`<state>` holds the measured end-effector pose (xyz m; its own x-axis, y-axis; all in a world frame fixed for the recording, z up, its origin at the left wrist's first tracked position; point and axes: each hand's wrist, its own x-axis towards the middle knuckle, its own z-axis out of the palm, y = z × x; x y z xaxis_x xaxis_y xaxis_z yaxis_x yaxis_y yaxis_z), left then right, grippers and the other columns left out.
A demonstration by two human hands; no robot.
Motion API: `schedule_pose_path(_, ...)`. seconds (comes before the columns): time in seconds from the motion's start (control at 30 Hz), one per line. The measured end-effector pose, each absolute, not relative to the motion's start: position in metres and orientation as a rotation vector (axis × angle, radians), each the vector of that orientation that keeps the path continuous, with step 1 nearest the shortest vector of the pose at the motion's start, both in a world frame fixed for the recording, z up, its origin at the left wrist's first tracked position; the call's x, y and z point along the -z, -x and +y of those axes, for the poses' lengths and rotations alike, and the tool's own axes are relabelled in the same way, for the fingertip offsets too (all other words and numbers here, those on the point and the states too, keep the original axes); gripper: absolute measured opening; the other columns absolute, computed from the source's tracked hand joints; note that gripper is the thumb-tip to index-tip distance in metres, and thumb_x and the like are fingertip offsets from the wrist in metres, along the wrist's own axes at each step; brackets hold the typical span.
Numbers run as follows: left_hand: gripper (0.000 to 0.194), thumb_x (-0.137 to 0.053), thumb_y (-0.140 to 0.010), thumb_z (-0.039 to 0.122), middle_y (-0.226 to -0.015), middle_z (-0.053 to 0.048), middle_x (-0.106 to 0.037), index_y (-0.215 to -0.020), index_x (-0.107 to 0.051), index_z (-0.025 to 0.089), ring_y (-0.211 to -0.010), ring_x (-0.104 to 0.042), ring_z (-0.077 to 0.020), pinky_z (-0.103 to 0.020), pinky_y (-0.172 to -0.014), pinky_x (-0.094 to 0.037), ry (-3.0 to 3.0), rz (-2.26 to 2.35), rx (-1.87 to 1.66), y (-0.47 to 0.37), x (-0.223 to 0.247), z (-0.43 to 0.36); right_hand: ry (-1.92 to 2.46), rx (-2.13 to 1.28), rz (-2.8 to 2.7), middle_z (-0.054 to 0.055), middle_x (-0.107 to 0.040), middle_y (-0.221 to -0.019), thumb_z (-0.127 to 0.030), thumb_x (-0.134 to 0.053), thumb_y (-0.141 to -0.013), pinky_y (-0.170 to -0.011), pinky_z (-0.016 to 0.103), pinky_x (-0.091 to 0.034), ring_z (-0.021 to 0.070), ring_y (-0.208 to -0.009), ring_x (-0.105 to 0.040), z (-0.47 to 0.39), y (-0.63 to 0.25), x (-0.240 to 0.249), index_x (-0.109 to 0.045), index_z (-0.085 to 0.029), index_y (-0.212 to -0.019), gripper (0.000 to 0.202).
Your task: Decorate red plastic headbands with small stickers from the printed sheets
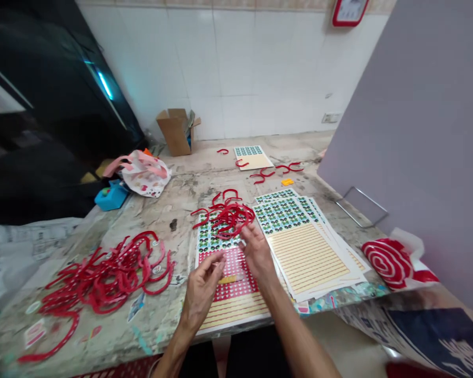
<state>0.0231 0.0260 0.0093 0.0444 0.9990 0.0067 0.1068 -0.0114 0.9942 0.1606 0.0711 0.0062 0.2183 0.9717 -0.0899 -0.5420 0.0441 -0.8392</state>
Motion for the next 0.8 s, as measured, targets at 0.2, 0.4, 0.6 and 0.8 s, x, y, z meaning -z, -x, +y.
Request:
schedule_pose_path(0.2, 0.020, -0.049, -0.087, 0.025, -0.075, -0.004, -0.064, -0.086, -0.067, 0.016, -0.071, -0.058, -0.0158, -0.025, -0.066, -0.043, -1.653, 1.059, -0.996, -0.055, -0.013, 0.004, 0.929, -1.102, -0.397, -0.001, -0.062, -0.080, -0.036, -0.066, -0.073, -0.063, 0.026, -0.047, 0.0123, -0.067, -0.057, -0.011, -0.147, 0.002, -0.057, -0.023, -0.085, 0.020)
schedule_pose_path(0.4, 0.027, -0.043, -0.088, 0.020, -0.067, -0.004, -0.061, -0.072, -0.065, 0.015, -0.064, -0.055, -0.0151, -0.023, -0.059, -0.039, -1.710, 0.882, -0.751, -0.097, 0.006, -0.028, 1.110, -0.960, -0.255, -0.004, -0.050, -0.060, -0.033, -0.069, -0.072, -0.052, 0.021, -0.041, 0.0097, -0.054, -0.045, -0.073, -0.190, 0.026, -0.054, -0.021, -0.071, 0.019)
schedule_pose_path(0.6, 0.021, -0.047, -0.086, 0.018, -0.082, -0.007, -0.064, -0.091, -0.067, 0.017, -0.074, -0.057, -0.0165, -0.024, -0.066, -0.041, -1.733, 0.925, -0.920, -0.088, -0.006, -0.028, 1.114, -1.007, -0.360, -0.003, -0.051, -0.064, -0.034, -0.069, -0.071, -0.053, 0.022, -0.039, 0.0096, -0.055, -0.043, -0.070, -0.193, 0.016, -0.057, -0.020, -0.073, 0.019)
schedule_pose_path(0.8, 0.019, -0.051, -0.082, 0.021, -0.063, -0.002, -0.056, -0.070, -0.064, 0.014, -0.057, -0.050, -0.0120, -0.021, -0.054, -0.037, -1.608, 1.088, -0.889, -0.055, -0.009, -0.025, 1.233, -1.117, -0.700, -0.002, -0.051, -0.066, -0.038, -0.065, -0.075, -0.054, 0.023, -0.038, 0.0096, -0.056, -0.042, -0.050, -0.178, 0.012, -0.058, -0.018, -0.076, 0.022)
